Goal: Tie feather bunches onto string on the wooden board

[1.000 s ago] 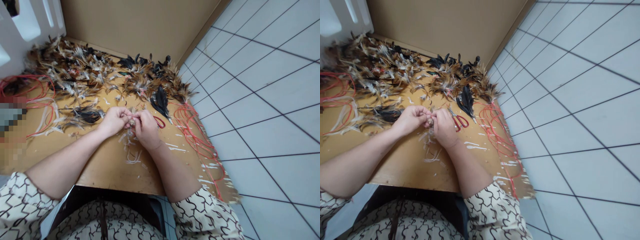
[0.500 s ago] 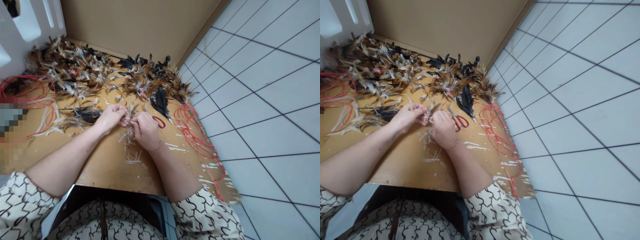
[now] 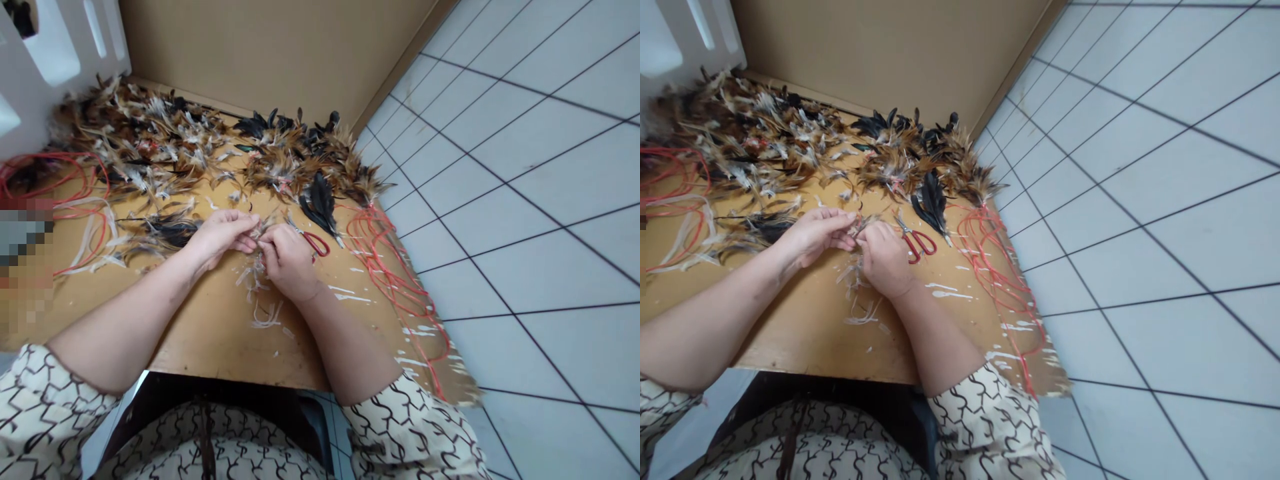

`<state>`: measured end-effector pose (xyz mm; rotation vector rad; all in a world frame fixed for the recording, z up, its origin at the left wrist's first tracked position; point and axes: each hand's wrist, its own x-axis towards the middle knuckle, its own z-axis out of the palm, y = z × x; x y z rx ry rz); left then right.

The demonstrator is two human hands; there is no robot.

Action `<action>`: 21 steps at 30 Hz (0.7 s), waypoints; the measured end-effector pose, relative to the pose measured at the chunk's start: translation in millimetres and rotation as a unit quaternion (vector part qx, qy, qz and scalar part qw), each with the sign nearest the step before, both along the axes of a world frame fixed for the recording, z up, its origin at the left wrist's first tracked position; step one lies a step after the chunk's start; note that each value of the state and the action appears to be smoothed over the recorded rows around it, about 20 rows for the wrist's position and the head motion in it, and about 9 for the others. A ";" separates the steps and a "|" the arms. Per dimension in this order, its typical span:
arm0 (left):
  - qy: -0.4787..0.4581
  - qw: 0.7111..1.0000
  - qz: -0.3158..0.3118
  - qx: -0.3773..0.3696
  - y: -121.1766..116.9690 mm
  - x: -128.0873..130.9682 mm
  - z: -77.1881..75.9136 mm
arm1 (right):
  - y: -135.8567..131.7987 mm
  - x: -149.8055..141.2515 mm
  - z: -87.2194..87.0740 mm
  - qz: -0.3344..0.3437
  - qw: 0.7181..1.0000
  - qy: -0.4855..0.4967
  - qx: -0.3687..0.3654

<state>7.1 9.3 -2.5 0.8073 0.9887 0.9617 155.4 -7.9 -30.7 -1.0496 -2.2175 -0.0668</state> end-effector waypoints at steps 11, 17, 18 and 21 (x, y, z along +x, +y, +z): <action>0.007 1.000 -0.008 -0.007 1.2 -1.2 -2.9 | -0.8 -1.8 -1.1 0.002 1.000 -0.014 -0.004; 0.011 1.000 -0.011 -0.005 1.1 -1.0 -3.6 | -0.9 -1.2 -0.5 0.013 1.000 -0.023 0.002; 0.011 1.000 -0.012 -0.004 1.1 -0.9 -4.2 | -0.9 -1.1 -0.6 0.014 1.000 -0.027 0.001; 0.015 1.000 -0.014 -0.001 1.1 -0.3 -6.4 | -0.8 -1.3 -1.1 0.019 0.999 -0.039 -0.005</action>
